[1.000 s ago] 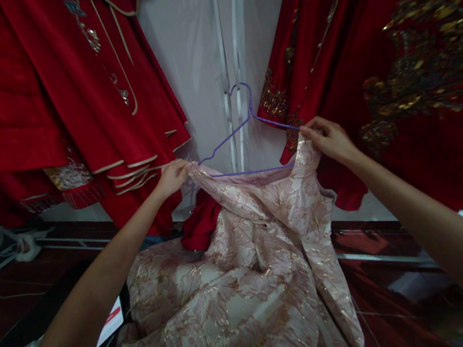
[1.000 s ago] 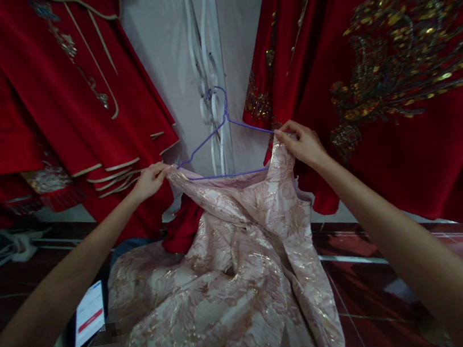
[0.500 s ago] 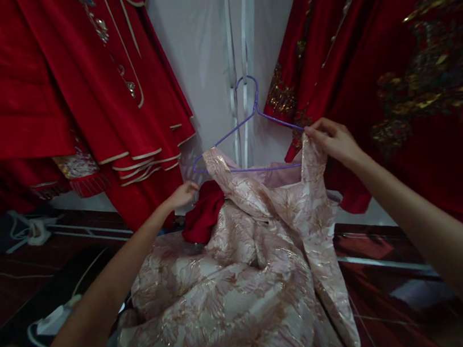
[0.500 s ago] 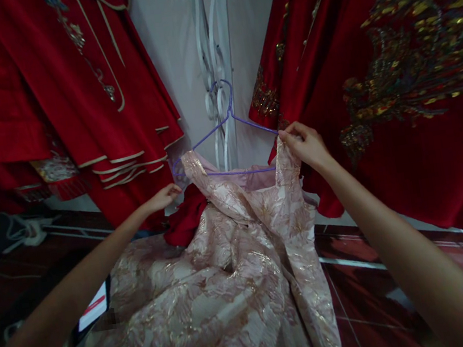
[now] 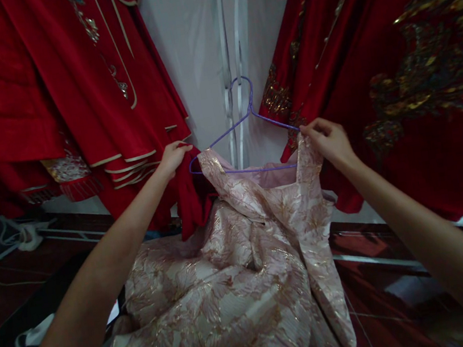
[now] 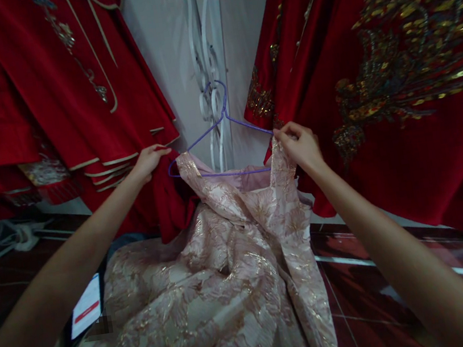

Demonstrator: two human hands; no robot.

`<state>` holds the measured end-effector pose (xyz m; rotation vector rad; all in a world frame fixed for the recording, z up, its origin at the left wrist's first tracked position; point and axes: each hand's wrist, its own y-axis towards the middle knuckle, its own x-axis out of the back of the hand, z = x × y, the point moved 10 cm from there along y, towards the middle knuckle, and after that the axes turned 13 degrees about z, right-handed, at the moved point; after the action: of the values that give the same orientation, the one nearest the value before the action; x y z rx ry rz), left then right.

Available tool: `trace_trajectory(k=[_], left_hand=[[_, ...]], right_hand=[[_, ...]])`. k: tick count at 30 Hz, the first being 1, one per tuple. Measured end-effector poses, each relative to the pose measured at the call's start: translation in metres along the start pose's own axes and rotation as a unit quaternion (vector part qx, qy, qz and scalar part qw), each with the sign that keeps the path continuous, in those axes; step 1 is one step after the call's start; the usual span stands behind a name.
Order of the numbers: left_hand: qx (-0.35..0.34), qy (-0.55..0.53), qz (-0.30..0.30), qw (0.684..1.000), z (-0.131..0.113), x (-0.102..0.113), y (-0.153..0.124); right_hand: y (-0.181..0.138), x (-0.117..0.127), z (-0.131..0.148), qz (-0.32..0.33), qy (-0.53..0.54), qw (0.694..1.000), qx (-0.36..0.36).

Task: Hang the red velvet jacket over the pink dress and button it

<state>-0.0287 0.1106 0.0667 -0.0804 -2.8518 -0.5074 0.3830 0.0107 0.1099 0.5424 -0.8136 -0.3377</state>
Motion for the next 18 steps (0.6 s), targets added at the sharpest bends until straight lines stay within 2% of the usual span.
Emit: trace_trajectory(k=[2, 4, 7, 9, 11, 12, 14, 15, 16, 18], left_hand=[[-0.099, 0.022, -0.004, 0.995, -0.055, -0.025, -0.002], [-0.168, 0.037, 0.037, 0.984, -0.097, -0.062, -0.008], [-0.241, 0.048, 0.108, 0.963, -0.135, -0.107, -0.018], [-0.242, 0.059, 0.159, 0.955, -0.136, -0.122, -0.016], [-0.196, 0.080, 0.214, 0.954, -0.119, -0.127, -0.008], [-0.165, 0.096, 0.238, 0.952, -0.107, -0.126, -0.004], [-0.121, 0.134, 0.267, 0.947, -0.087, -0.122, 0.002], [-0.114, 0.151, 0.271, 0.944, -0.080, -0.119, 0.003], [-0.114, 0.163, 0.270, 0.942, -0.075, -0.116, 0.004], [-0.106, 0.160, 0.259, 0.947, -0.067, -0.110, 0.005]], right_hand=[[-0.008, -0.002, 0.007, -0.006, -0.007, 1.000, -0.006], [-0.015, -0.002, 0.012, -0.015, -0.012, 1.000, -0.008], [-0.013, 0.002, 0.009, 0.000, -0.008, 1.000, -0.022], [0.000, 0.001, 0.001, 0.052, -0.003, 0.997, -0.055], [0.017, -0.012, -0.009, 0.165, 0.006, 0.981, -0.102], [0.024, -0.025, -0.013, 0.243, 0.014, 0.962, -0.127], [0.031, -0.056, -0.012, 0.404, 0.041, 0.901, -0.154], [0.034, -0.069, -0.007, 0.461, 0.054, 0.872, -0.154], [0.037, -0.080, -0.001, 0.503, 0.062, 0.849, -0.147], [0.043, -0.098, 0.010, 0.551, 0.061, 0.823, -0.125]])
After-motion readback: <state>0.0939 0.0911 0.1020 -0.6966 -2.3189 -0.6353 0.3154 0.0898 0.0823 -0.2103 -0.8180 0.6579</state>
